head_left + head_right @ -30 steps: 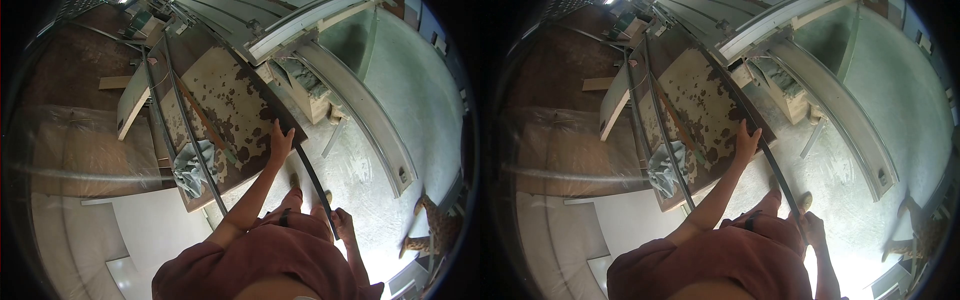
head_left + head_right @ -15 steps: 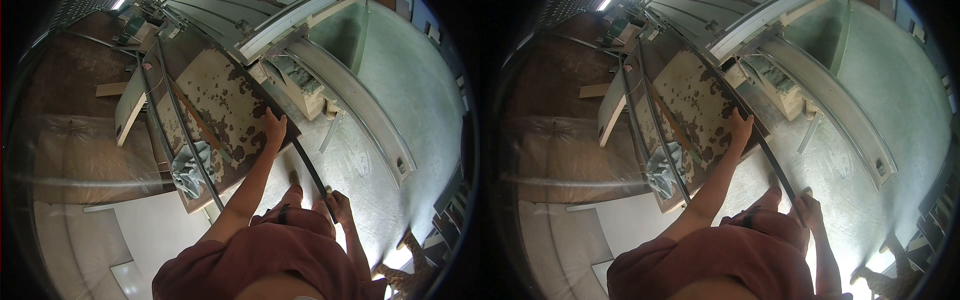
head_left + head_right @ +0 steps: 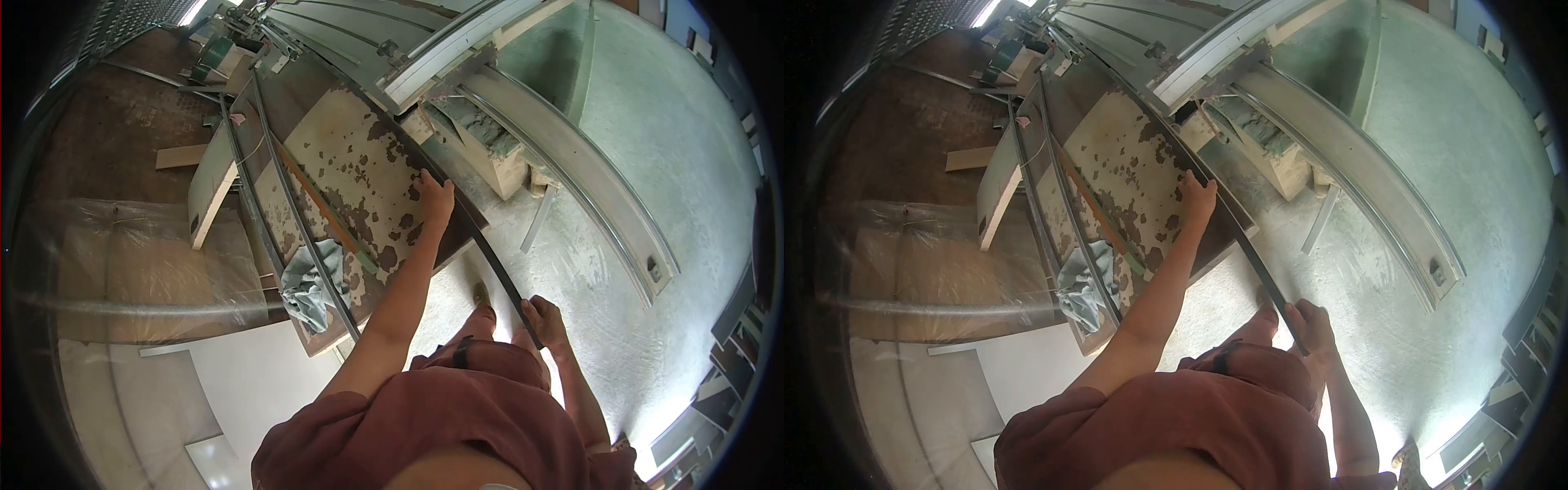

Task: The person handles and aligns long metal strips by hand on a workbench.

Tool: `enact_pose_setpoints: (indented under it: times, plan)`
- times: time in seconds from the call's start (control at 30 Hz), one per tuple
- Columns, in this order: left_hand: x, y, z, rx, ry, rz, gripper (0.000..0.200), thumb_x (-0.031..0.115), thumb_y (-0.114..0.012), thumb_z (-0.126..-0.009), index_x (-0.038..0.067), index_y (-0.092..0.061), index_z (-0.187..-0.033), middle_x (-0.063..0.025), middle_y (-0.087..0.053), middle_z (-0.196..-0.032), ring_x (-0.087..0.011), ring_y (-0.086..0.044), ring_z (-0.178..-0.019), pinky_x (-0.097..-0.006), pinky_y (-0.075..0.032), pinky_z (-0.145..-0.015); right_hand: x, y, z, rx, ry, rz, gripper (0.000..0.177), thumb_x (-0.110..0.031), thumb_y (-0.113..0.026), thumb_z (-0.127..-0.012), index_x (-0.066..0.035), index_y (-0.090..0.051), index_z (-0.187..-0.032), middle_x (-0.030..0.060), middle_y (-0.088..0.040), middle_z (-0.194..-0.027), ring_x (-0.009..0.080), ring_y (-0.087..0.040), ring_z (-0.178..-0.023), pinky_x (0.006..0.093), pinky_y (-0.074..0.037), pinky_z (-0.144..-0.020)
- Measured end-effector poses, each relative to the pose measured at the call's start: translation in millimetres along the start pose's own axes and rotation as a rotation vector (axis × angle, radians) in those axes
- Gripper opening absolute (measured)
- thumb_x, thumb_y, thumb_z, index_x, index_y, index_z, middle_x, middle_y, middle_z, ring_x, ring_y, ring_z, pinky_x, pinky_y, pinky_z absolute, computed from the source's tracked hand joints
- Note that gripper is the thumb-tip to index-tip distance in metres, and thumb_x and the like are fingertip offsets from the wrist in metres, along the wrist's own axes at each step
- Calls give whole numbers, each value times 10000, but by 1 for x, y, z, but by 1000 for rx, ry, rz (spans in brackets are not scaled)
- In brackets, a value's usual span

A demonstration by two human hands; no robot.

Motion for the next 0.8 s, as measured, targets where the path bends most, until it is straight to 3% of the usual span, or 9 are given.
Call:
enact_pose_setpoints:
  times: [0.1, 0.2, 0.3, 0.37, 0.47, 0.5, 0.53, 0.63, 0.8]
  plan:
    - [-3, -4, -6, 10, 1, -16, 620, 211, -514, -803, -65, -210, -1267, -299, -301, -1160, -417, -504, -921, -424, -468, -773, -5, 3, -5, 26, 56, 70, 386, -330, -518, -839, 21, -515, -678, 139, -509, -556, 206, -434, -504, 342, -372, -506]
    - [-7, -8, -9, 42, -24, -42, 619, 213, -512, -805, -64, -207, -1266, -300, -299, -1165, -415, -503, -916, -421, -468, -772, -4, 10, -2, 35, 39, 112, 357, -329, -509, -844, 9, -547, -734, 133, -542, -578, 222, -510, -539, 342, -402, -530]
    - [-7, -10, -10, 43, -34, -59, 618, 222, -507, -810, -64, -204, -1266, -298, -296, -1172, -410, -504, -913, -420, -469, -767, 12, 20, 6, 6, 46, 27, 313, -328, -514, -839, -24, -575, -880, 137, -595, -666, 248, -590, -648, 351, -440, -595]
    - [-6, -10, -10, 41, -30, -58, 617, 228, -503, -813, -63, -203, -1268, -298, -294, -1177, -407, -505, -911, -421, -470, -764, 22, 27, 21, -38, 79, 18, 339, -298, -508, -834, -67, -520, -1081, 161, -619, -773, 268, -618, -774, 356, -460, -690]
    - [-1, -6, -7, 2, -4, -72, 622, 236, -496, -816, -58, -197, -1275, -293, -297, -1178, -405, -499, -924, -427, -464, -772, 22, 35, 49, -130, 126, 62, 439, -360, -489, -860, -69, -433, -1184, 98, -615, -691, 185, -608, -693, 289, -443, -634]
    - [0, -5, -3, -67, 78, 8, 657, 261, -489, -814, -51, -178, -1301, -292, -232, -1264, -399, -322, -1100, -435, -366, -890, 29, 34, 54, -156, 161, 137, 454, -264, -525, -847, -93, -384, -1243, 91, -634, -778, 200, -619, -738, 304, -453, -668]
    - [-2, -6, 2, -137, 160, 89, 692, 286, -481, -812, -44, -158, -1327, -291, -168, -1350, -393, -144, -1276, -443, -268, -1008, 31, 36, 58, -153, 159, 138, 454, -264, -525, -847, -93, -384, -1243, 91, -634, -778, 200, -619, -738, 304, -453, -668]
    - [-6, -11, -2, -118, 131, 73, 682, 278, -485, -816, -32, -162, -1331, -291, -149, -1354, -392, -165, -1270, -446, -252, -1015, 11, 33, 73, -196, 199, 13, 500, -71, -548, -803, -119, -374, -1270, 86, -631, -794, 200, -615, -752, 309, -457, -707]
    - [-7, -9, -3, -90, 152, 7, 681, 274, -490, -814, -36, -169, -1328, -273, -186, -1350, -386, -207, -1257, -438, -245, -1020, 2, 39, 71, -194, 147, 154, 489, -69, -545, -804, -152, -395, -1262, 85, -615, -840, 193, -606, -779, 310, -460, -699]
Point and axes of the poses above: each hand's wrist, its own z-axis away from the middle knuckle, its own y-axis out of the back of the hand, x = y × z, the point moved 10 cm from there along -z, towards the middle knuckle
